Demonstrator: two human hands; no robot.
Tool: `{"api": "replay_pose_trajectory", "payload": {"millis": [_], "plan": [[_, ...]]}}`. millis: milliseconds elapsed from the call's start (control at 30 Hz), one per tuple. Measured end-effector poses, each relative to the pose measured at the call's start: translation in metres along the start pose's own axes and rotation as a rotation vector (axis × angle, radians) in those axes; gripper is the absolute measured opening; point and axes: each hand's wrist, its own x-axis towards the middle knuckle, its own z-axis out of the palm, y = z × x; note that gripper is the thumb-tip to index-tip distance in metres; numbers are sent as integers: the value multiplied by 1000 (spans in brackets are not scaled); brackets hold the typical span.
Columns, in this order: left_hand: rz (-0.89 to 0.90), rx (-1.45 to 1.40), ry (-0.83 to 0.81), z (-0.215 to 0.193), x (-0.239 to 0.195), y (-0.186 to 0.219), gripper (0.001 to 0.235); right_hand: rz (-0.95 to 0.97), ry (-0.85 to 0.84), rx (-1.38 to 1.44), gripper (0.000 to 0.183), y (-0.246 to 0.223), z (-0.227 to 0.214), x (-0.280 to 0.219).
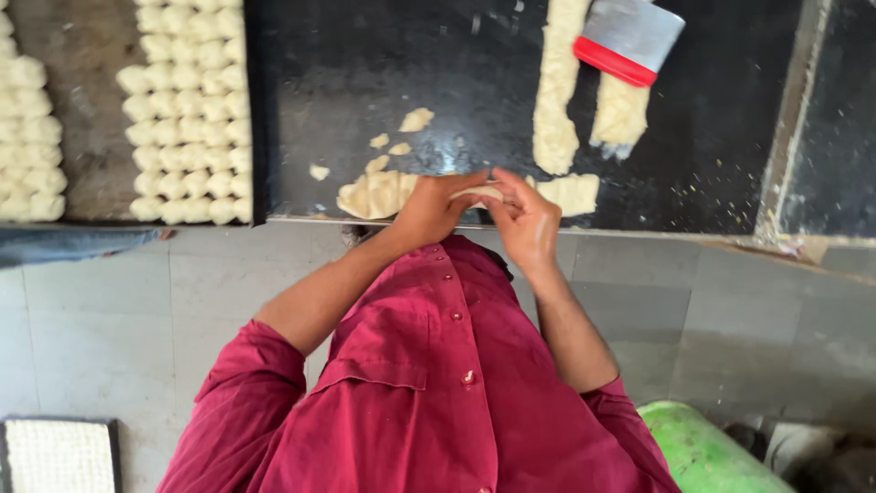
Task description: The person cuts strips of dough into small pieces using a bench scraper, then rolls each piece into a ball by hand. The finished dough balls are placed in neat rows on a metal tray.
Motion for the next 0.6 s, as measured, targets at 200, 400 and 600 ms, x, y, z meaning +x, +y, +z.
{"api": "replay_pose_trajectory", "payload": {"millis": [200,400,600], "plan": [[-396,-772,311,-50,-35,-24,30,-697,-28,-436,37,-69,75,8],[-248,-902,163,-94,-73,-30,30,-304,-36,-13,30,-80,120,11],[337,-49,427,-151,-103,-8,20,-261,-8,-108,23,-100,157,-4]]}}
